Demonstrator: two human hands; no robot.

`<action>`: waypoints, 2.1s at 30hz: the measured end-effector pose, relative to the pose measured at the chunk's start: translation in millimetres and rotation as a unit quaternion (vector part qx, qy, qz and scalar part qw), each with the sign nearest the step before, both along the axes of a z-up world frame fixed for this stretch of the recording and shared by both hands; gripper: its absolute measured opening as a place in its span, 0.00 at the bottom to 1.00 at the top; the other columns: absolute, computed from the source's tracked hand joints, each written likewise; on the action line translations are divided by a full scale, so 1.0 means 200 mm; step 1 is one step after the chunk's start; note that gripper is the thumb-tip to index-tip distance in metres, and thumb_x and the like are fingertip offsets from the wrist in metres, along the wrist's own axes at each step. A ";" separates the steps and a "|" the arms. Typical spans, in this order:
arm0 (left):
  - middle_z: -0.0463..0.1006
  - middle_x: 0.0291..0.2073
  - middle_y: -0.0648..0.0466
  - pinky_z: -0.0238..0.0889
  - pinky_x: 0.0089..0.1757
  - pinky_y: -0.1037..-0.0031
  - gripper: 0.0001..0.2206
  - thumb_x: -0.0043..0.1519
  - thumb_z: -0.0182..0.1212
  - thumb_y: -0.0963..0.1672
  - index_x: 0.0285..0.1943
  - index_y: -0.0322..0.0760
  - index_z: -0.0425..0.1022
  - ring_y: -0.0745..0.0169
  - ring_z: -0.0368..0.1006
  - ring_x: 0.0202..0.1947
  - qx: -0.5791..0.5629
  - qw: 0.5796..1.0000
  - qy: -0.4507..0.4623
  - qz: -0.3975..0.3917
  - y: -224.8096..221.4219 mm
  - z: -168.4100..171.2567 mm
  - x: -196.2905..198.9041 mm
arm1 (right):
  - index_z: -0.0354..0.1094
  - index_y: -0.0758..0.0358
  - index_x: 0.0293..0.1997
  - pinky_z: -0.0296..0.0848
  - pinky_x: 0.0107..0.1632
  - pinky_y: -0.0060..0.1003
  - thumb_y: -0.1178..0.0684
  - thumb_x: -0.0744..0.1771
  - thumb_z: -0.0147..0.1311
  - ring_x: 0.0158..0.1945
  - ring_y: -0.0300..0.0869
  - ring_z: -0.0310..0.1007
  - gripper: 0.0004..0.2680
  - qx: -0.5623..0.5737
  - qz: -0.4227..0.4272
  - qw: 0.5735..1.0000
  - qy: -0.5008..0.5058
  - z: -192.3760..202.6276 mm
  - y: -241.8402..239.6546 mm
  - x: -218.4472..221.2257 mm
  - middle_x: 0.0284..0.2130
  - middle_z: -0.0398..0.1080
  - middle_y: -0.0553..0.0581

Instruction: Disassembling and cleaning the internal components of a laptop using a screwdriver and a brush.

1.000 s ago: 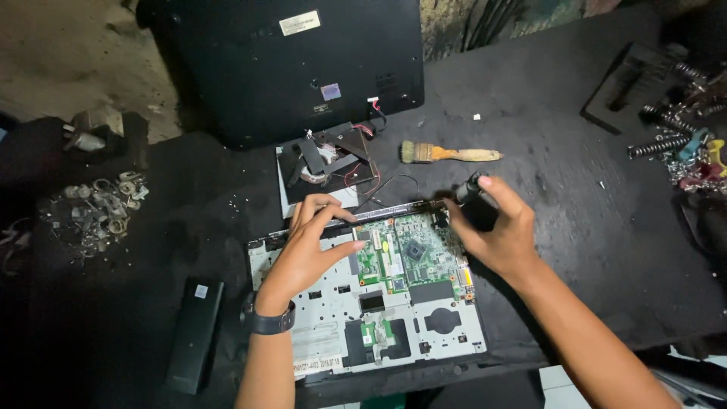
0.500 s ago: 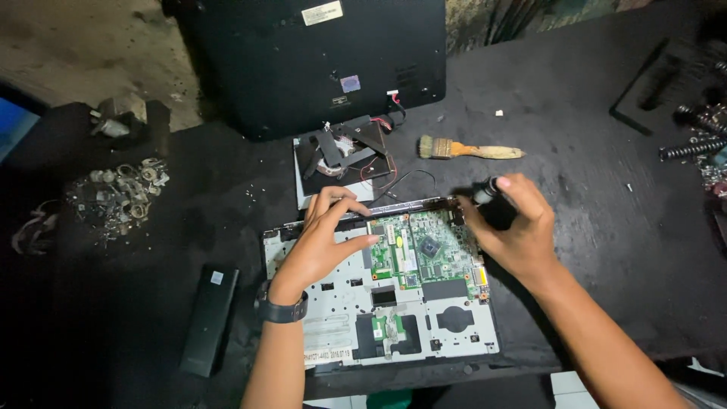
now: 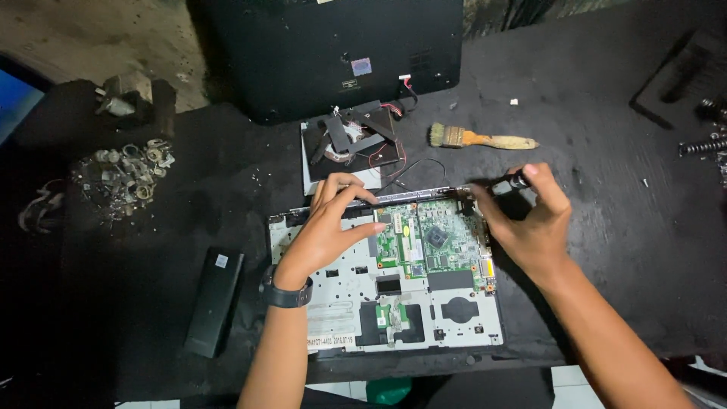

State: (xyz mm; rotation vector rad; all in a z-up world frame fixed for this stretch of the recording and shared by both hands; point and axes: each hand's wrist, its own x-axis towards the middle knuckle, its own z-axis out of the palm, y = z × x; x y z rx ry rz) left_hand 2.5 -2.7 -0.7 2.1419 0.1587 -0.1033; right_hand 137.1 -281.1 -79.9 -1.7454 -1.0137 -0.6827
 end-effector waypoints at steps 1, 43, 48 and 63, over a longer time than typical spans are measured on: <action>0.63 0.55 0.44 0.43 0.62 0.45 0.14 0.58 0.71 0.43 0.52 0.38 0.75 0.35 0.54 0.63 -0.001 1.000 0.003 -0.002 0.00 0.00 0.00 | 0.46 0.64 0.63 0.73 0.45 0.56 0.70 0.62 0.69 0.38 0.59 0.72 0.30 0.006 0.016 0.999 0.035 0.04 0.02 -0.02 0.37 0.68 0.66; 0.63 0.54 0.47 0.42 0.62 0.49 0.14 0.57 0.72 0.42 0.50 0.41 0.74 0.39 0.55 0.61 -0.005 1.000 -0.015 -0.001 0.02 -0.03 -0.01 | 0.48 0.73 0.65 0.72 0.42 0.55 0.72 0.62 0.69 0.37 0.65 0.74 0.30 -0.035 0.009 0.999 0.039 0.07 -0.01 0.01 0.40 0.71 0.72; 0.61 0.56 0.53 0.49 0.60 0.52 0.12 0.61 0.67 0.48 0.50 0.51 0.71 0.50 0.56 0.64 0.047 0.999 0.005 -0.016 0.03 -0.06 -0.01 | 0.45 0.58 0.72 0.73 0.48 0.44 0.72 0.67 0.62 0.43 0.51 0.73 0.29 -0.040 0.095 0.992 0.065 0.14 -0.03 -0.03 0.43 0.72 0.71; 0.61 0.55 0.54 0.48 0.61 0.53 0.12 0.61 0.68 0.48 0.50 0.51 0.71 0.51 0.58 0.63 0.047 0.999 -0.002 -0.016 0.04 -0.07 -0.01 | 0.50 0.57 0.73 0.62 0.36 0.41 0.64 0.68 0.75 0.36 0.48 0.61 0.30 -0.112 0.009 0.994 -0.015 0.07 -0.04 -0.01 0.35 0.66 0.62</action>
